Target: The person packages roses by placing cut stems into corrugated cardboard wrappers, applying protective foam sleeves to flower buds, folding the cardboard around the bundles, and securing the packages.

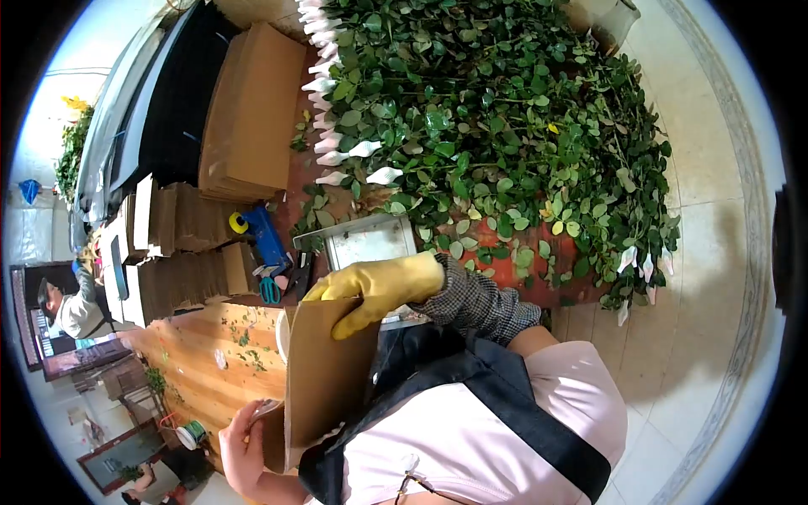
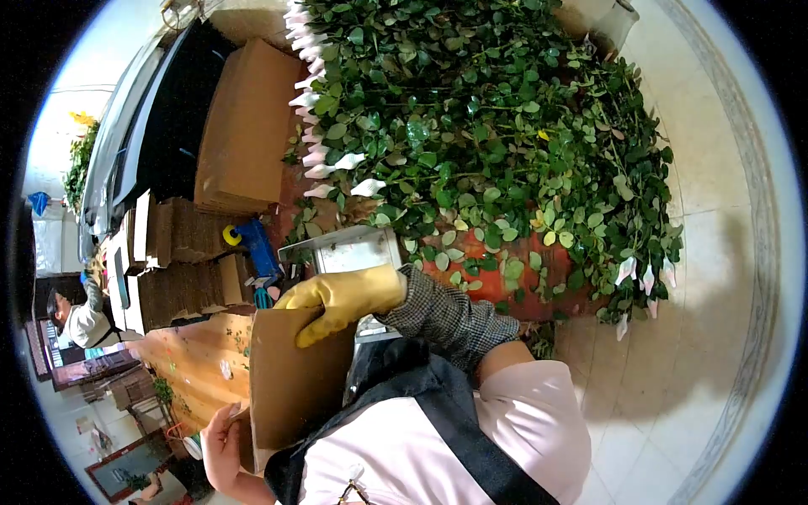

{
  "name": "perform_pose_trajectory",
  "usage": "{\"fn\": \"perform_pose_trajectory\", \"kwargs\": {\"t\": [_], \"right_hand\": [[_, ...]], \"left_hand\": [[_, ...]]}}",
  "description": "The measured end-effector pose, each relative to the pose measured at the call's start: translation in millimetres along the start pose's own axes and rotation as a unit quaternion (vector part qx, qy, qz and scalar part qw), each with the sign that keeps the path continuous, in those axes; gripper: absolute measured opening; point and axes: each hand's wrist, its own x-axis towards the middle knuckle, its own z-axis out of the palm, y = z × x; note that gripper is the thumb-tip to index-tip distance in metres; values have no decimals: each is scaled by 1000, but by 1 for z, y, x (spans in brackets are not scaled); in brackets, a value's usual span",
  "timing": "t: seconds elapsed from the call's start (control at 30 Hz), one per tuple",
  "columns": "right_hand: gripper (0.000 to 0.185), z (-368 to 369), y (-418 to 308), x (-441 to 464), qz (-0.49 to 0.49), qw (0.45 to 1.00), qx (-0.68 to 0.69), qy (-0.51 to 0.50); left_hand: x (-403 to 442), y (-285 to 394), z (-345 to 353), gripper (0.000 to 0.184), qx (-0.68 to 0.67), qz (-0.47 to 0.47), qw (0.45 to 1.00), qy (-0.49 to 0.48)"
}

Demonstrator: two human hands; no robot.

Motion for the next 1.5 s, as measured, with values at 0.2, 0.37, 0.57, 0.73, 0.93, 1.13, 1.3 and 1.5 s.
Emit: {"fn": "perform_pose_trajectory", "kwargs": {"t": [0.2, 0.37, 0.57, 0.73, 0.93, 1.13, 1.3, 1.5], "right_hand": [[19, -2, -42, 19, -196, 949, -247, 7], [17, 7, -141, -12, -160, 820, -536, 121], [18, 34, -127, -2, 81, 653, -730, 186], [19, 1, -12, 14, 168, 660, -723, 119], [32, 4, 48, 61, 259, 660, -699, 88], [22, -10, 49, 61, 277, 758, -586, 73], [48, -47, 24, 71, 234, 693, -681, 33], [25, -83, 122, 91, 507, 490, -705, 78]], "left_hand": [[41, 29, -43, 29, 107, 184, 974, -84], [122, 7, -17, 26, -122, 179, 976, -2], [206, -28, 97, 19, -119, 172, 975, -81], [251, -106, 146, 24, 61, 128, 990, -20], [298, -125, 250, 21, 53, 413, 907, -55], [309, -123, 316, 44, 58, 575, 816, -16], [308, -104, 299, 79, 154, 502, 843, -114], [310, -94, 292, 84, 254, 455, 828, -206]]}}
